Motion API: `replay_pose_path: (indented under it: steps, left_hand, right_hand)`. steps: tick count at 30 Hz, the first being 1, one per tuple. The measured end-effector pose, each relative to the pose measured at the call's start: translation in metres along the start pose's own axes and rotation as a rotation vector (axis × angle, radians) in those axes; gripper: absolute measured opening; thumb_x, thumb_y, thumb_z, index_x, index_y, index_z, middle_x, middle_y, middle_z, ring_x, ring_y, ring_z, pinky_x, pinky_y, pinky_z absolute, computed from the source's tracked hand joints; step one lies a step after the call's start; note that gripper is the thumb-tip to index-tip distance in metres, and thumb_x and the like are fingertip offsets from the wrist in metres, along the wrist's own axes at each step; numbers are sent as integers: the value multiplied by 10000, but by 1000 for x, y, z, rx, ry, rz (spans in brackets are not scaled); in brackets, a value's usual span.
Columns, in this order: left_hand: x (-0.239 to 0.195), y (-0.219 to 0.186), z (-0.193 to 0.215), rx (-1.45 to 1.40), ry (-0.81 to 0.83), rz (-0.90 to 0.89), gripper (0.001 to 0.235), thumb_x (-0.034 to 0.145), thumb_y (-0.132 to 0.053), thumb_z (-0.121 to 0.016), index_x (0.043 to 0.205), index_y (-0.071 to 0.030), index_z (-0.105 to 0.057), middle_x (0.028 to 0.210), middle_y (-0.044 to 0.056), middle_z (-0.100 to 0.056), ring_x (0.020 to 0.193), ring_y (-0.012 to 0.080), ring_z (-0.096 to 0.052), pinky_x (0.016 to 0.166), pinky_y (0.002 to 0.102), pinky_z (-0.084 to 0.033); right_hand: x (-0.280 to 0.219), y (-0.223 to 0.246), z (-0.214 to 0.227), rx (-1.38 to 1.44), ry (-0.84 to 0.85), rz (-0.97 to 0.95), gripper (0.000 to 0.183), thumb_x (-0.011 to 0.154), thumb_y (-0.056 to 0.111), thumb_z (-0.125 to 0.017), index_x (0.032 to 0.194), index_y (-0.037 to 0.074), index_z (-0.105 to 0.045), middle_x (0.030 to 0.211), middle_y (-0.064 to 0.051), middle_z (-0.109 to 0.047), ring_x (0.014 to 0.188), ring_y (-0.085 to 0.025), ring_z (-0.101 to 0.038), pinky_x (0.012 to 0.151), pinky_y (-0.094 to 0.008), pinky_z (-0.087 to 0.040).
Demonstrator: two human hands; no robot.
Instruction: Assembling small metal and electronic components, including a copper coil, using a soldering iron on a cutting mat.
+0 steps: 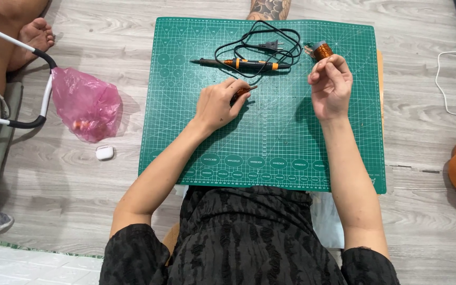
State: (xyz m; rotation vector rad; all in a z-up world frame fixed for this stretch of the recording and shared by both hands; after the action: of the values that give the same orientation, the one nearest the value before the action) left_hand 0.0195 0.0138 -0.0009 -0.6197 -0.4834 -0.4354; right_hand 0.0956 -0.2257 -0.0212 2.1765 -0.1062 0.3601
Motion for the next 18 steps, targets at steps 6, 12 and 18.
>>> replay_pose_path:
  steps: [6, 12, 18]
  left_hand:
    - [-4, 2, -8, 130, -28, -120, 112, 830, -259, -507, 917, -198, -542, 654, -27, -487, 557, 170, -562, 484, 252, -465]
    - [-5, 1, -15, 175, -76, -139, 117, 835, -266, -503, 934, -204, -519, 676, -40, -454, 588, 147, -551, 491, 243, -469]
    - [-5, -2, -14, 174, -88, -133, 118, 837, -282, -501, 928, -208, -510, 680, -44, -437, 616, 145, -543, 490, 238, -465]
  right_hand:
    - [-5, 5, -14, -74, -34, -109, 63, 868, 135, -455, 928, 124, -441, 783, -73, -558, 577, -176, -573, 518, -265, -501]
    - [-5, 4, -14, -63, -81, -191, 63, 868, 163, -451, 923, 148, -426, 773, -69, -573, 543, -189, -574, 490, -277, -515]
    - [-2, -6, -6, -153, -60, -228, 60, 851, 141, -457, 907, 122, -445, 685, -59, -529, 515, -189, -562, 459, -281, -498]
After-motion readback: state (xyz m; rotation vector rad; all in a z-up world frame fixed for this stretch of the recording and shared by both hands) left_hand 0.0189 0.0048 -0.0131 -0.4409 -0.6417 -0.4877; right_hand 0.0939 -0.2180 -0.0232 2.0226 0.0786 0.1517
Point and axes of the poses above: each hand's wrist, its own x-axis towards the middle knuckle, its own z-axis out of the back of the hand, y = z × x, the point moved 1 cm from there along x, towards the middle knuckle
